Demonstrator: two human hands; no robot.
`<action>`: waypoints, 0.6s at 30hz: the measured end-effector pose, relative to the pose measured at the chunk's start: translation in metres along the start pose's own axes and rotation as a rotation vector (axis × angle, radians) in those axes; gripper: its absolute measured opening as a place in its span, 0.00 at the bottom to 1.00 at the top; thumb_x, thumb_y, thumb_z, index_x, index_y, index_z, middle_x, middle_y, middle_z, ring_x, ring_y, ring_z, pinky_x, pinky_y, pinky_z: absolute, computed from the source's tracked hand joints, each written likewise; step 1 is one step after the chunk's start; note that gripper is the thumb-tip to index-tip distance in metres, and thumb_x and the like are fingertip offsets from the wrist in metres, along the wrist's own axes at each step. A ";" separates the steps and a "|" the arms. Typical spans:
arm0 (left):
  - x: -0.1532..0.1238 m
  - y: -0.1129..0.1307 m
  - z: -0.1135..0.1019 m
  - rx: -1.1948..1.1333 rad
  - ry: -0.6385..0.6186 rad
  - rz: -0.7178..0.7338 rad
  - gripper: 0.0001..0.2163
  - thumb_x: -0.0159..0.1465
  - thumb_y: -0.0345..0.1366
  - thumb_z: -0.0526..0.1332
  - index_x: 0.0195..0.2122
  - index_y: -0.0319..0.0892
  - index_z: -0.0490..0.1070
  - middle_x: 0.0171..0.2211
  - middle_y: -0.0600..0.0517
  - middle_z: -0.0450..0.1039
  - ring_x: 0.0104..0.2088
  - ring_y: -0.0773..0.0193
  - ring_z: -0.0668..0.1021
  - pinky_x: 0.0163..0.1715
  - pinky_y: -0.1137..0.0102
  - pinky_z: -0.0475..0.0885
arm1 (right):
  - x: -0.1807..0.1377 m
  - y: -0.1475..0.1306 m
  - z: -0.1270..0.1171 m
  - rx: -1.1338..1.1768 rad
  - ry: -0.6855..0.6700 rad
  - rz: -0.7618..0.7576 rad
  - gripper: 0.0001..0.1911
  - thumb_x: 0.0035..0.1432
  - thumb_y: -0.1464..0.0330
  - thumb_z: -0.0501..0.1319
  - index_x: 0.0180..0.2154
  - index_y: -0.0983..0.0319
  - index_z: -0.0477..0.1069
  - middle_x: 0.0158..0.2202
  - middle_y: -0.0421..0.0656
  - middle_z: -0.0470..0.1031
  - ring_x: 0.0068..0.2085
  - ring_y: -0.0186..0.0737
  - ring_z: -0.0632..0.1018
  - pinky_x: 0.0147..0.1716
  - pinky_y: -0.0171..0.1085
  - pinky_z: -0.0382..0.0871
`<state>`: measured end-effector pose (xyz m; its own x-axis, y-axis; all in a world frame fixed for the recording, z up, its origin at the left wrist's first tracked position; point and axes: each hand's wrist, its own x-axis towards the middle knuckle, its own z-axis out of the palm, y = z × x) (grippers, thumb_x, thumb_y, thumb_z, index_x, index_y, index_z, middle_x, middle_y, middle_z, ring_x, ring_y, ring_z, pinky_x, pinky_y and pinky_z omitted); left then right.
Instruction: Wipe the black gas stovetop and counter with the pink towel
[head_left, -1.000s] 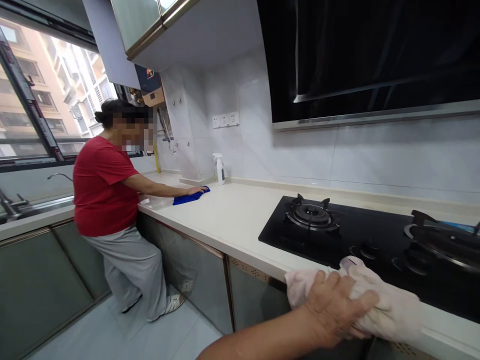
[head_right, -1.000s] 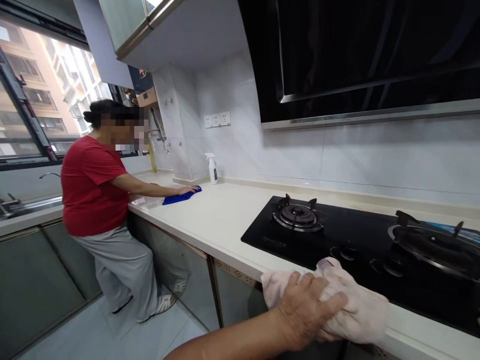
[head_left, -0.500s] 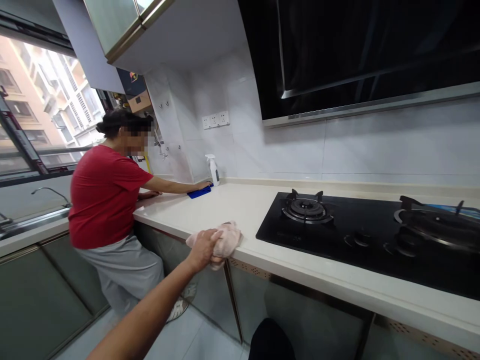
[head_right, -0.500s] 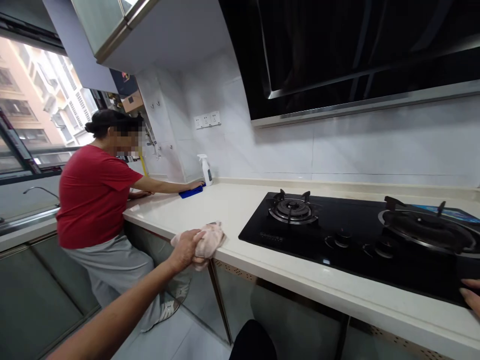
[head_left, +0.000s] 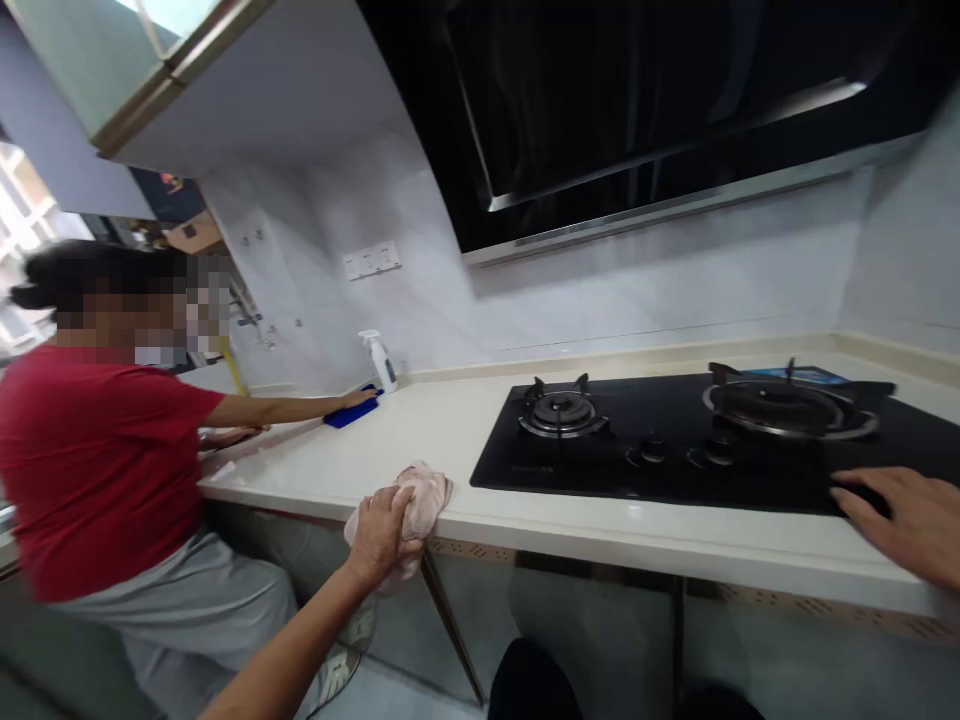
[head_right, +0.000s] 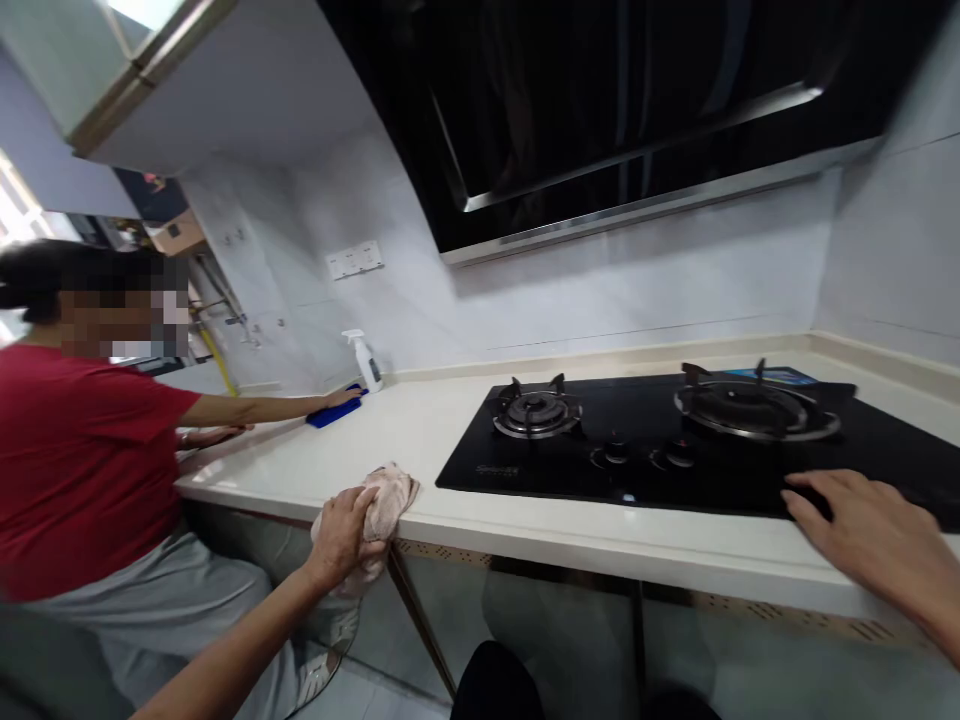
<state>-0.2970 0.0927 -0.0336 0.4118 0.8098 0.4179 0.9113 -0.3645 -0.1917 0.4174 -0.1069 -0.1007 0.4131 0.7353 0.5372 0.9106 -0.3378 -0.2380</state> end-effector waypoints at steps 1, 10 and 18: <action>0.003 0.013 0.001 -0.014 0.017 0.056 0.33 0.54 0.44 0.70 0.61 0.47 0.64 0.60 0.41 0.68 0.59 0.43 0.70 0.59 0.55 0.62 | -0.002 -0.014 -0.013 -0.024 -0.047 0.009 0.33 0.66 0.49 0.43 0.52 0.59 0.79 0.57 0.57 0.74 0.53 0.59 0.74 0.49 0.53 0.63; 0.016 0.184 -0.014 -0.153 0.122 0.298 0.37 0.51 0.47 0.76 0.60 0.49 0.65 0.60 0.40 0.68 0.58 0.41 0.70 0.56 0.51 0.63 | -0.008 -0.062 -0.062 -0.060 -0.162 0.045 0.32 0.71 0.57 0.39 0.56 0.65 0.73 0.57 0.58 0.72 0.56 0.61 0.71 0.51 0.52 0.61; 0.026 0.346 -0.049 -0.240 0.139 0.559 0.41 0.53 0.50 0.75 0.65 0.49 0.59 0.56 0.40 0.68 0.51 0.45 0.72 0.47 0.53 0.69 | -0.006 -0.052 -0.042 -0.055 -0.050 0.042 0.26 0.68 0.56 0.46 0.51 0.61 0.76 0.54 0.52 0.75 0.52 0.57 0.74 0.50 0.52 0.66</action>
<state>0.0293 -0.0349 -0.0455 0.8084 0.4053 0.4268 0.5265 -0.8221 -0.2165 0.3675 -0.1191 -0.0576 0.4516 0.7481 0.4861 0.8916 -0.3994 -0.2136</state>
